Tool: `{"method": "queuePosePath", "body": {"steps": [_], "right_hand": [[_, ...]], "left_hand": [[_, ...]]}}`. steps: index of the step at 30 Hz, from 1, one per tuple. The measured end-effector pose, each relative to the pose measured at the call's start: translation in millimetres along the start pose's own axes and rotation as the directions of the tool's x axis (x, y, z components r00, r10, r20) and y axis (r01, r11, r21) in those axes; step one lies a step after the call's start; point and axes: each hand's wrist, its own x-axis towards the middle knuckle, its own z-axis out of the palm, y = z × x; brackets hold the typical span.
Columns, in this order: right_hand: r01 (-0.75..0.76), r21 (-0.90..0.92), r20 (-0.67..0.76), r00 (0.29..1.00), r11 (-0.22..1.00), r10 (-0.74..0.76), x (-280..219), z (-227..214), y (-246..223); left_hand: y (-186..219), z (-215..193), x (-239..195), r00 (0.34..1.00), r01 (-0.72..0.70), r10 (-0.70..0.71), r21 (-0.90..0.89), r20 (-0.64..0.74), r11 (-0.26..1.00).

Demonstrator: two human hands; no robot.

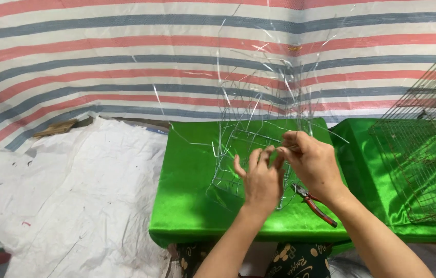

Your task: Assembling a wire bird cage by bending and connecting metal wires using pliers.

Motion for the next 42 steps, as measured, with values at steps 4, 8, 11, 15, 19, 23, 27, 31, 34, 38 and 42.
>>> {"method": "queuePosePath", "body": {"steps": [4, 8, 11, 15, 19, 23, 27, 31, 34, 38, 42], "right_hand": [[-0.073, 0.063, 0.069, 0.995, 0.995, 0.069, -7.6, -10.8, -10.2], [0.037, -0.012, -0.015, 0.999, 0.999, -0.037, -20.7, -16.2, -4.0], [0.089, 0.007, -0.052, 0.995, 0.996, -0.088, -29.2, -22.1, -3.0], [0.157, 0.193, -0.088, 0.986, 0.969, -0.142, -48.4, -17.7, 6.9], [0.043, 0.348, 0.014, 0.999, 0.937, -0.051, -63.5, -6.5, 18.4], [0.053, 0.28, 0.007, 0.998, 0.959, -0.057, -71.4, -7.8, 17.3], [0.035, 0.263, 0.003, 0.999, 0.964, -0.037, -80.0, -9.8, 17.0], [-0.053, 0.293, -0.032, 0.997, 0.955, 0.065, -97.7, -3.0, 38.9], [-0.106, 0.372, -0.01, 0.993, 0.922, 0.118, -115.1, 6.1, 64.5], [-0.219, 0.391, -0.024, 0.968, 0.894, 0.248, -142.4, 26.7, 110.0], [-0.32, 0.265, -0.024, 0.941, 0.909, 0.338, -178.4, 54.8, 173.7]], "left_hand": [[-22.1, -5.6, -57.0, 0.932, -0.14, 0.15, 0.056, -0.329, 0.989], [-51.9, 9.6, -134.0, 0.962, -0.154, 0.119, -0.129, -0.244, 0.98], [-80.0, 31.3, -202.0, 0.972, -0.176, 0.127, -0.259, -0.196, 0.95], [-115.6, 54.9, -298.7, 0.966, 0.032, 0.067, -0.371, 0.249, 0.928], [-133.0, 56.5, -322.3, 0.576, 0.626, -0.239, -0.234, 0.782, 0.744], [-135.5, 62.5, -318.5, 0.565, 0.602, -0.222, -0.214, 0.795, 0.769], [-142.3, 73.7, -323.1, 0.598, 0.569, -0.186, -0.25, 0.78, 0.783], [-145.2, 76.3, -327.2, 0.627, 0.539, -0.152, -0.284, 0.764, 0.793], [-148.3, 73.0, -326.5, 0.601, 0.593, -0.152, -0.312, 0.784, 0.742], [-154.9, 86.7, -332.6, 0.649, 0.535, -0.077, -0.382, 0.757, 0.754], [-152.7, 93.5, -320.8, 0.878, 0.263, -0.054, -0.384, 0.476, 0.885]]}}
